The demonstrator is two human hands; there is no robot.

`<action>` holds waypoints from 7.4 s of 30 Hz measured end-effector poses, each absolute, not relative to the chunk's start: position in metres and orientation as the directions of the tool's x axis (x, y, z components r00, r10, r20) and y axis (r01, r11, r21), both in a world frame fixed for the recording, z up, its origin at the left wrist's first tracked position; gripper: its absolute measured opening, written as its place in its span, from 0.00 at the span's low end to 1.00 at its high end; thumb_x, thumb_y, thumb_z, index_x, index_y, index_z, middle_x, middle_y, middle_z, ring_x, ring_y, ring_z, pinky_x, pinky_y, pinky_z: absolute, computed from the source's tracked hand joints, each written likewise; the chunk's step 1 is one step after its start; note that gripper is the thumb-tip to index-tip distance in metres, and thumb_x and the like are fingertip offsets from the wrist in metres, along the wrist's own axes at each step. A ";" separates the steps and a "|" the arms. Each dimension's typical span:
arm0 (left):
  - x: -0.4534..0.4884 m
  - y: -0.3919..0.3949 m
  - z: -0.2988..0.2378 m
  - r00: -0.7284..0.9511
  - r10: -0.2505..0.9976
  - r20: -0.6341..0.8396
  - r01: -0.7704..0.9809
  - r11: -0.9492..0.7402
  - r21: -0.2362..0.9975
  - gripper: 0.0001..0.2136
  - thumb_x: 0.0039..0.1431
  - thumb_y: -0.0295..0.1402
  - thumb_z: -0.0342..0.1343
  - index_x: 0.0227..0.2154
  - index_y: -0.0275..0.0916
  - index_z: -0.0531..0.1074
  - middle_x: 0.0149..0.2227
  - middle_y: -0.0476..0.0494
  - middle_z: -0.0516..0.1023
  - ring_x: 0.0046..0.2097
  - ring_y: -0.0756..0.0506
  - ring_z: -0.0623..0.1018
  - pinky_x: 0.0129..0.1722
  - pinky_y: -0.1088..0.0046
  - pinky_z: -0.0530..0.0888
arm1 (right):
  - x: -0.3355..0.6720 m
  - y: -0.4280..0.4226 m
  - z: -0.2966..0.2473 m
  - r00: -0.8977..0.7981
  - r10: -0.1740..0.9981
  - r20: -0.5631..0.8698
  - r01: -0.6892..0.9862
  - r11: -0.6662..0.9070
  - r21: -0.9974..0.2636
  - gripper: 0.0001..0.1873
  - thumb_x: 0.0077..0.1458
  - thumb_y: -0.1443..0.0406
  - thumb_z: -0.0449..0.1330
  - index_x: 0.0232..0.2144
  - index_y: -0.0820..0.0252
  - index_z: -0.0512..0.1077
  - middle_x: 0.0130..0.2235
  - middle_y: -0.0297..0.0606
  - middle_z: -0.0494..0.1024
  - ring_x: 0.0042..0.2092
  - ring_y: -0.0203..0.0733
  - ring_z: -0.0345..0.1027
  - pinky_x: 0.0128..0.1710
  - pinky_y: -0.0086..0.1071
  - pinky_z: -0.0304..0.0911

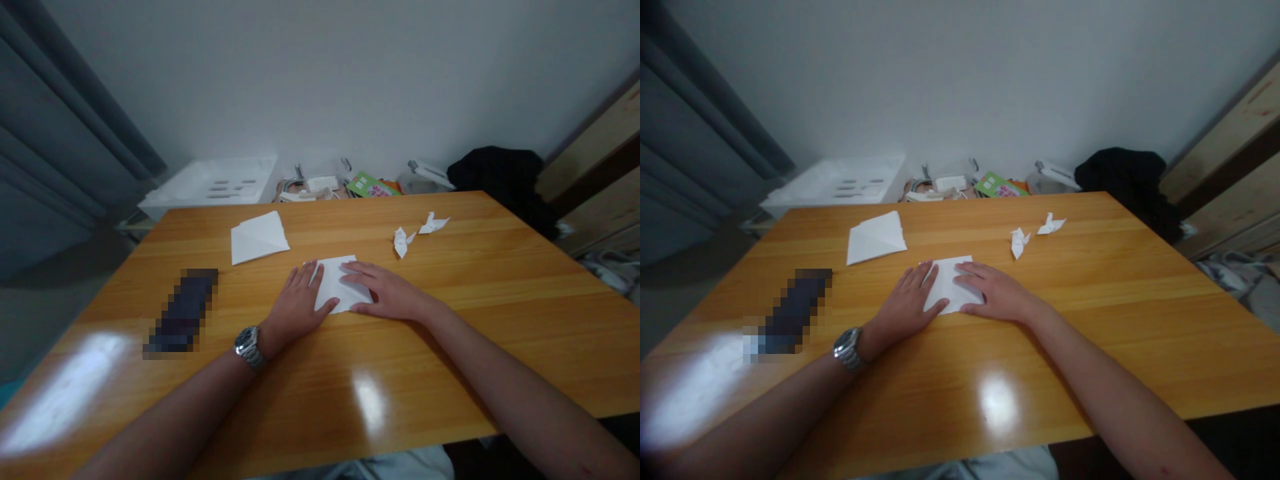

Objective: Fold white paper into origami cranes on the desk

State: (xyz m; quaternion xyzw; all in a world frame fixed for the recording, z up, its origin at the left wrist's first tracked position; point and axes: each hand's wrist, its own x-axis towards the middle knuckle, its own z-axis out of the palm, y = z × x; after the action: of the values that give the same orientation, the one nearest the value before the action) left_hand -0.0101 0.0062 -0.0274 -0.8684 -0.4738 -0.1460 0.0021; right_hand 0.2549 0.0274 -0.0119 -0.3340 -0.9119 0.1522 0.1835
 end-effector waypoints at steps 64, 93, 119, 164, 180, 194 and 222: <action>-0.015 0.029 -0.018 0.396 0.864 0.310 0.822 -0.484 0.299 0.13 0.64 0.41 0.59 0.47 0.42 0.74 0.46 0.41 0.75 0.47 0.37 0.73 0.48 0.56 0.69 | 0.243 0.040 -0.028 -0.382 0.867 0.320 0.706 0.497 -0.505 0.11 0.60 0.63 0.63 0.46 0.56 0.74 0.47 0.44 0.72 0.50 0.51 0.67 0.53 0.46 0.64; -0.015 0.028 -0.017 0.464 0.837 0.291 0.768 -0.544 0.340 0.13 0.63 0.38 0.59 0.49 0.41 0.72 0.47 0.40 0.74 0.50 0.37 0.72 0.51 0.57 0.68 | 0.245 0.036 -0.024 -0.445 0.852 0.275 0.668 0.520 -0.532 0.08 0.60 0.65 0.62 0.43 0.57 0.72 0.46 0.44 0.73 0.49 0.50 0.66 0.52 0.44 0.62; -0.021 0.033 -0.014 0.290 0.912 0.290 0.499 -0.403 0.767 0.10 0.66 0.37 0.55 0.46 0.41 0.75 0.43 0.46 0.80 0.43 0.46 0.79 0.48 0.67 0.77 | 0.251 0.037 -0.020 -0.323 0.922 0.213 0.486 0.354 -0.799 0.07 0.60 0.61 0.60 0.38 0.58 0.73 0.38 0.36 0.79 0.39 0.42 0.71 0.40 0.35 0.64; -0.022 0.034 -0.015 0.195 0.942 0.273 0.421 -0.332 0.844 0.09 0.62 0.37 0.60 0.43 0.40 0.79 0.39 0.47 0.82 0.40 0.47 0.80 0.44 0.70 0.77 | 0.251 0.039 -0.023 -0.272 0.949 0.162 0.417 0.268 -0.869 0.13 0.58 0.55 0.63 0.38 0.59 0.75 0.38 0.38 0.79 0.36 0.42 0.70 0.38 0.34 0.64; -0.023 0.034 -0.017 0.220 0.934 0.280 0.447 -0.352 0.823 0.10 0.63 0.37 0.59 0.44 0.41 0.79 0.43 0.44 0.83 0.43 0.46 0.81 0.46 0.68 0.78 | 0.252 0.038 -0.021 -0.282 0.940 0.193 0.436 0.304 -0.847 0.11 0.60 0.57 0.62 0.40 0.58 0.75 0.39 0.38 0.80 0.39 0.43 0.71 0.40 0.35 0.64; -0.022 0.034 -0.016 0.225 0.936 0.271 0.444 -0.347 0.826 0.10 0.63 0.36 0.59 0.44 0.40 0.79 0.43 0.44 0.83 0.42 0.46 0.81 0.46 0.68 0.78 | 0.251 0.038 -0.022 -0.303 0.929 0.215 0.398 0.328 -0.857 0.12 0.60 0.59 0.62 0.44 0.57 0.75 0.42 0.38 0.80 0.42 0.43 0.72 0.43 0.35 0.64; -0.015 0.035 -0.020 0.350 0.883 0.313 0.704 -0.469 0.533 0.09 0.67 0.32 0.53 0.42 0.38 0.78 0.40 0.41 0.77 0.44 0.42 0.76 0.47 0.63 0.73 | 0.243 0.036 -0.022 -0.389 0.864 0.318 0.580 0.499 -0.645 0.09 0.60 0.71 0.60 0.41 0.57 0.76 0.43 0.41 0.80 0.46 0.46 0.73 0.49 0.39 0.65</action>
State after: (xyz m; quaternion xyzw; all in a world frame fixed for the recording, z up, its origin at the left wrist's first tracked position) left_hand -0.0146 0.0349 -0.0197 -0.8071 -0.4916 -0.2882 -0.1546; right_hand 0.2427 0.0361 -0.0219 -0.4492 -0.8036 0.2212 0.3217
